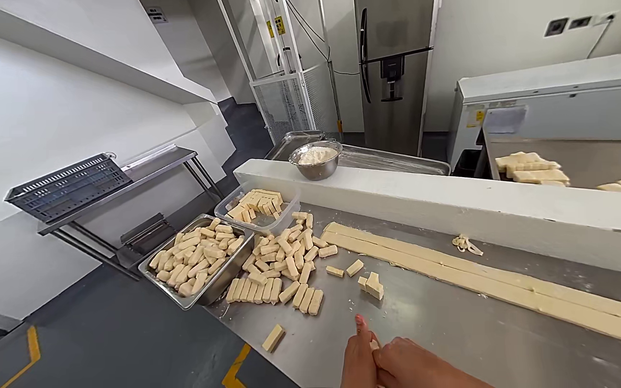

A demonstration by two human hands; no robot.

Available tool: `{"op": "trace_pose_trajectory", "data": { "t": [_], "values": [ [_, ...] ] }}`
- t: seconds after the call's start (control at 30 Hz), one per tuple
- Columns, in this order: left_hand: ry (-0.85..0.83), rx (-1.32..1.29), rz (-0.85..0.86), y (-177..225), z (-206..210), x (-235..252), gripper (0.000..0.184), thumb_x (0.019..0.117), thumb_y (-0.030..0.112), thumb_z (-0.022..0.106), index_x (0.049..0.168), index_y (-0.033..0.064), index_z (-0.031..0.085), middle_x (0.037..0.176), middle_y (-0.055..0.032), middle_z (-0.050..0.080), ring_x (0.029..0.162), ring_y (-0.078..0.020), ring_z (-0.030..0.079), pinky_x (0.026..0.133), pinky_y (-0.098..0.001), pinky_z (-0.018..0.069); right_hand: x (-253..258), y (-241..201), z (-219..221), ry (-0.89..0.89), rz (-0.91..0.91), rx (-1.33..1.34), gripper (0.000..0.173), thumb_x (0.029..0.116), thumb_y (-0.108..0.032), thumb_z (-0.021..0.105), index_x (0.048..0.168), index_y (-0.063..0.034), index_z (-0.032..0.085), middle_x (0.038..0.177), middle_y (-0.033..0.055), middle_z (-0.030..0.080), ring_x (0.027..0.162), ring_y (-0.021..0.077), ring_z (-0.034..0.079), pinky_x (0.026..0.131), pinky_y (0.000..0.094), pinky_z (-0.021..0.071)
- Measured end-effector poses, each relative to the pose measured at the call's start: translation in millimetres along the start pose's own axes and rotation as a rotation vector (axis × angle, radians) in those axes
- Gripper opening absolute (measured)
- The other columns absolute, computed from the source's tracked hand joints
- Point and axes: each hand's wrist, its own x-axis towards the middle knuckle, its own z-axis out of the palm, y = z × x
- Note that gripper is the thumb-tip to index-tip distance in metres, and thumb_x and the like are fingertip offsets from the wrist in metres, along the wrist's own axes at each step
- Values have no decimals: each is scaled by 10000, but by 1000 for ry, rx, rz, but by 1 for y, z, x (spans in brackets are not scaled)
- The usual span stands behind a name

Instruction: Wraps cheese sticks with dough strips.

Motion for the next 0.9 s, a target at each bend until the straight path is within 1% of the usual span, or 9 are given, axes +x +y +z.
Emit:
{"op": "trace_pose_trajectory", "data": {
  "t": [0.13,0.2,0.27,0.33,0.5,0.6,0.7,0.8,0.9],
  "values": [
    [4,-170,-154,-2,-15,13,754,1085,491,-7,709,84,503,553,21,524,487,-76,511,516,-241,470,-12,26,7,241,-393,278,250,1055,-105,503,1042,69,682,849,188,651,732,252,612,705,405,503],
    [23,-315,-224,0,-25,15,793,1063,551,-24,730,77,518,545,0,559,451,-94,546,466,-236,496,-12,36,1,324,-321,151,377,1009,-147,628,1335,43,622,1107,274,663,962,380,670,875,507,544],
    [-80,-517,-251,2,-29,14,844,1015,627,-66,698,101,512,547,-11,567,432,-103,552,415,-229,482,-1,43,7,323,-163,69,876,888,-295,808,1569,13,351,1455,306,488,1318,461,518,1095,608,406],
    [-256,-708,-233,1,-27,14,882,940,732,-87,636,163,514,544,19,561,441,-75,540,413,-207,450,13,48,31,555,-306,120,1090,710,-367,924,1544,63,367,1511,272,485,1401,434,469,1171,588,334],
    [-506,-939,-247,2,-14,1,920,788,951,149,614,203,654,529,69,573,445,-36,549,443,-194,449,37,53,63,968,-681,90,777,747,-304,830,1356,98,562,1130,175,734,1144,270,682,1094,346,464],
    [-348,-797,-184,-3,-9,-4,948,899,825,10,694,168,662,583,38,624,501,-54,590,498,-210,500,41,55,68,1092,-710,-13,646,760,-336,796,1259,37,626,1085,161,743,1102,239,695,1075,316,473],
    [-77,-504,-141,-5,-8,-4,837,1035,567,-83,803,109,577,589,3,627,492,-81,596,500,-233,529,41,53,70,1021,-643,-123,749,699,-308,845,1318,40,610,1113,196,730,1071,317,713,1025,411,527],
    [-75,-520,-113,-3,-11,-9,800,1052,536,-57,712,138,548,536,23,593,443,-63,564,461,-217,506,36,46,71,970,-664,-89,809,695,-244,869,1375,51,546,1170,219,677,1129,307,662,1044,337,503],
    [-148,-634,-142,-3,-7,-14,861,1027,588,-69,628,164,565,526,27,595,440,-56,561,458,-213,494,36,48,76,1036,-742,-35,674,721,-249,831,1280,34,582,1115,196,690,1119,254,663,1051,266,475]
  ]
}}
